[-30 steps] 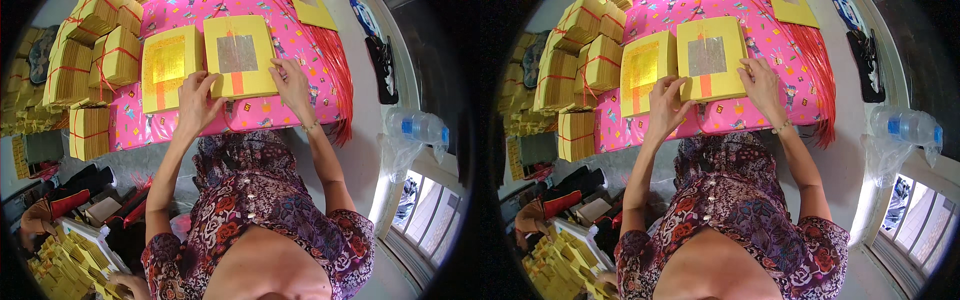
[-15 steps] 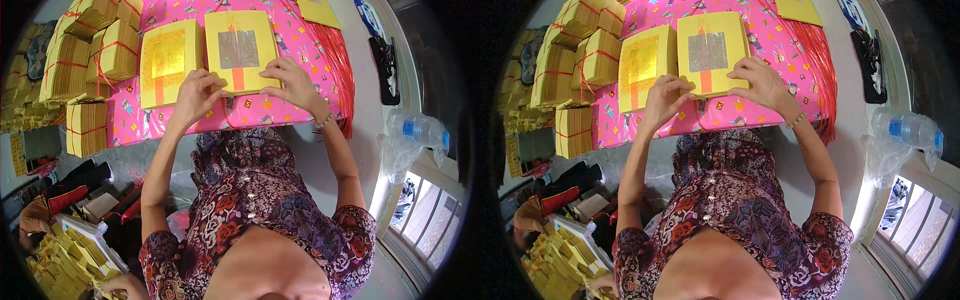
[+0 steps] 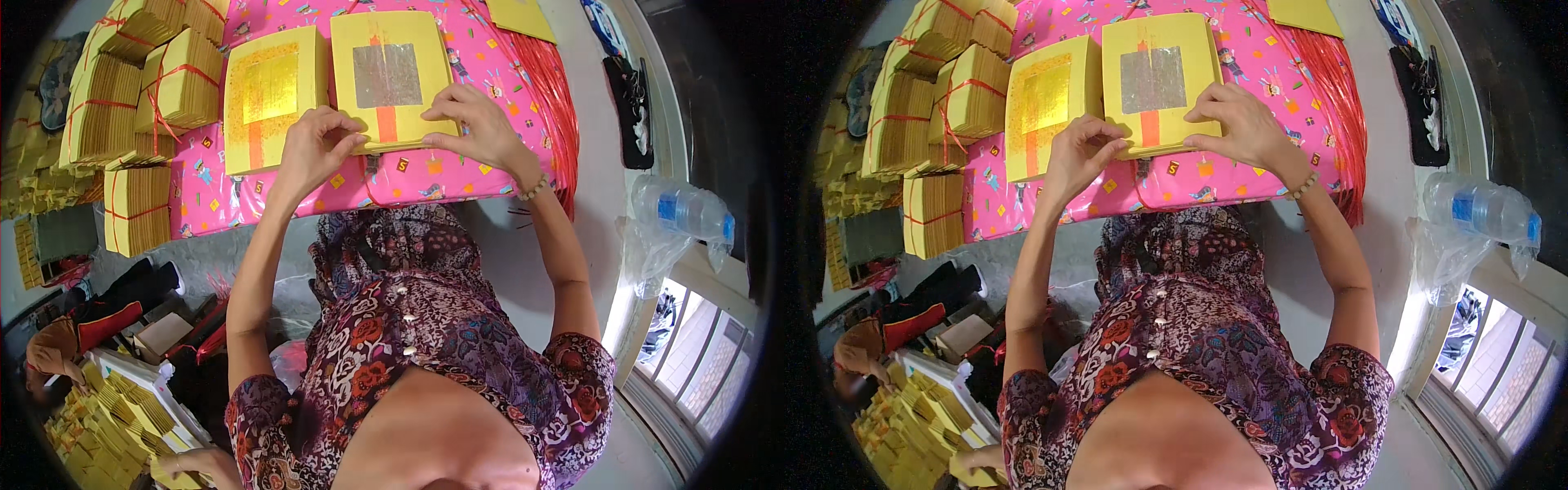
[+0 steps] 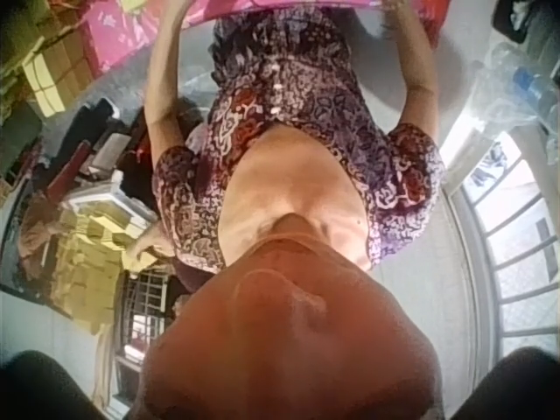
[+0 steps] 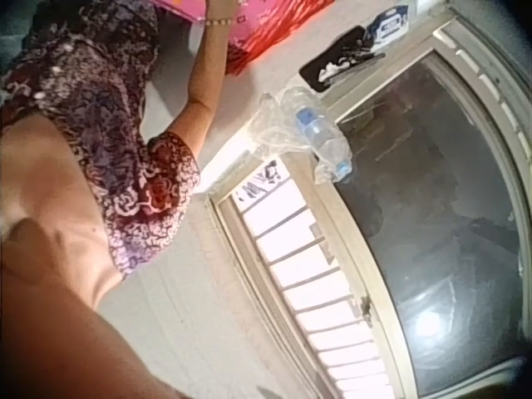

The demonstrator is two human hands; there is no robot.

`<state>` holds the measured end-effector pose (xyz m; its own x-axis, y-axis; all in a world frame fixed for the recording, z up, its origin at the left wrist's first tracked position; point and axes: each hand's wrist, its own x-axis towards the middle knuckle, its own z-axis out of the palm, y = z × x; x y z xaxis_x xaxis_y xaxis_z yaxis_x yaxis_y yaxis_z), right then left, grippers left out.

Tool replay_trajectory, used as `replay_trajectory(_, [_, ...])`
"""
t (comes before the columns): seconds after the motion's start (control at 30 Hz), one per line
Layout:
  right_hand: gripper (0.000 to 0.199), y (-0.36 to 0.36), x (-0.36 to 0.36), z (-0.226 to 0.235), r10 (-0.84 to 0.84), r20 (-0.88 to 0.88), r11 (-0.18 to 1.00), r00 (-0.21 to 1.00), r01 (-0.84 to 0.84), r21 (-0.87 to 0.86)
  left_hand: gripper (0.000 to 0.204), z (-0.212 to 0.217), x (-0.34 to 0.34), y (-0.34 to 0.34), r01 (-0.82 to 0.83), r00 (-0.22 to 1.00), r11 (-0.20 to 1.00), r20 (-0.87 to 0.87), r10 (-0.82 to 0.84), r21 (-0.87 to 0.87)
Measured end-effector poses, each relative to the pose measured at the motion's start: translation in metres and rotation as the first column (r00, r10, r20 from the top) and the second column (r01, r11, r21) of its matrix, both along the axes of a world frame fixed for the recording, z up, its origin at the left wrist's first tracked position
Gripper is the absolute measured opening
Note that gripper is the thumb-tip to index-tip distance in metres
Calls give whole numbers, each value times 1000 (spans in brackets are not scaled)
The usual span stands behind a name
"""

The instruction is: Bundling and tying stacks of yellow paper sheets with red string.

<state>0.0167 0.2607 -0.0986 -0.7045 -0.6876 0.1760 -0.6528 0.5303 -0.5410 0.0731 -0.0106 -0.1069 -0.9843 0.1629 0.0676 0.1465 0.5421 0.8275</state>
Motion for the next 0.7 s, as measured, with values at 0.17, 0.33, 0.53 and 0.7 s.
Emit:
replay_trajectory(0.17, [32, -4, 5, 3, 10, -116, 999, 993, -5, 42, 21, 1, 4, 0, 59, 984, 990, -159, -79, -129])
replay_trajectory(0.33, [27, -2, 1, 5, 25, -109, 998, 994, -19, 58, 28, 7, 2, 1, 73, 991, 970, -90, -96, -231])
replay_trajectory(0.53, [21, -4, -3, 4, 40, -76, 994, 996, -32, 103, 25, 5, -2, -2, 101, 983, 970, -126, -131, -221])
replay_trajectory(0.7, [20, -4, -7, -2, 61, 95, 997, 994, -55, -61, 24, 4, -2, -2, 95, 988, 978, -98, -115, -186])
